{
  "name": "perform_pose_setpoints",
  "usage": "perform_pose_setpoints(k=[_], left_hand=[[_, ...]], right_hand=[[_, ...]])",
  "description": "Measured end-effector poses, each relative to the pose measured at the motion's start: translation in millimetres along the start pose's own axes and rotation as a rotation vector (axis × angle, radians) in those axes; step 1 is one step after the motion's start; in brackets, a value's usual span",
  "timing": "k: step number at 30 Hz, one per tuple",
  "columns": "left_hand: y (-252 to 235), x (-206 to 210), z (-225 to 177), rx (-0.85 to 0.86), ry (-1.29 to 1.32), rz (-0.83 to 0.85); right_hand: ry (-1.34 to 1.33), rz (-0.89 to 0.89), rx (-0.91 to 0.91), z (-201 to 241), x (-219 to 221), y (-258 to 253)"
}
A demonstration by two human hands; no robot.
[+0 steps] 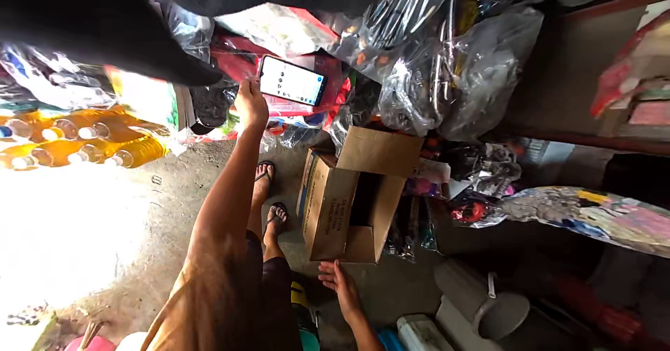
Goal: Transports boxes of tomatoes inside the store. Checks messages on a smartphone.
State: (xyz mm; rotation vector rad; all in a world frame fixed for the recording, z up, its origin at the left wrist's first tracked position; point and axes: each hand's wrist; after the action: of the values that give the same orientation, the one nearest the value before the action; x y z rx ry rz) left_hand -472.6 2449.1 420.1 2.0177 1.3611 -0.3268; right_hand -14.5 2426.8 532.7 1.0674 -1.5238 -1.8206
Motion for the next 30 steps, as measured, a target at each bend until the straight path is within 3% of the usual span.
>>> perform_pose_setpoints(k=[5, 8, 12, 17, 21, 30], left_hand=[[59, -77, -17, 0.172, -0.084, 0.052], [113, -140, -38, 0.256, -0.149, 0.158], [199, -230, -73, 0.346, -0.226, 0.307], [298, -328, -90, 0.348, -0.195, 0.337], [356, -391, -78, 0.35, -0.11, 0.224], [448, -526, -10, 0.324, 0.037, -0.172]], right_hand=[[0.176, -0.048, -0.214, -5, -30, 7], [0.263, -0.036, -0.418, 22, -48, 38], [0.207, 0.185, -0.512, 75, -39, 116], [0.238, 0.575, -0.652, 100, 22, 209], [0.333, 0.777, -0.832, 99, 79, 265], [0.544, 0.664, -1.253, 73, 222, 370]])
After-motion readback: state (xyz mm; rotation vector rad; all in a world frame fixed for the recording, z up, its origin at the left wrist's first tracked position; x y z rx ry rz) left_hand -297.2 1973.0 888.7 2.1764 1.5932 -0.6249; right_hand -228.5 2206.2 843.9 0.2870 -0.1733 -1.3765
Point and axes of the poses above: each hand's wrist, its own y-axis away from the middle knuckle, its own x-axis out of the palm, z = x × y, and after that the axes turned 9 degrees about x, right-handed
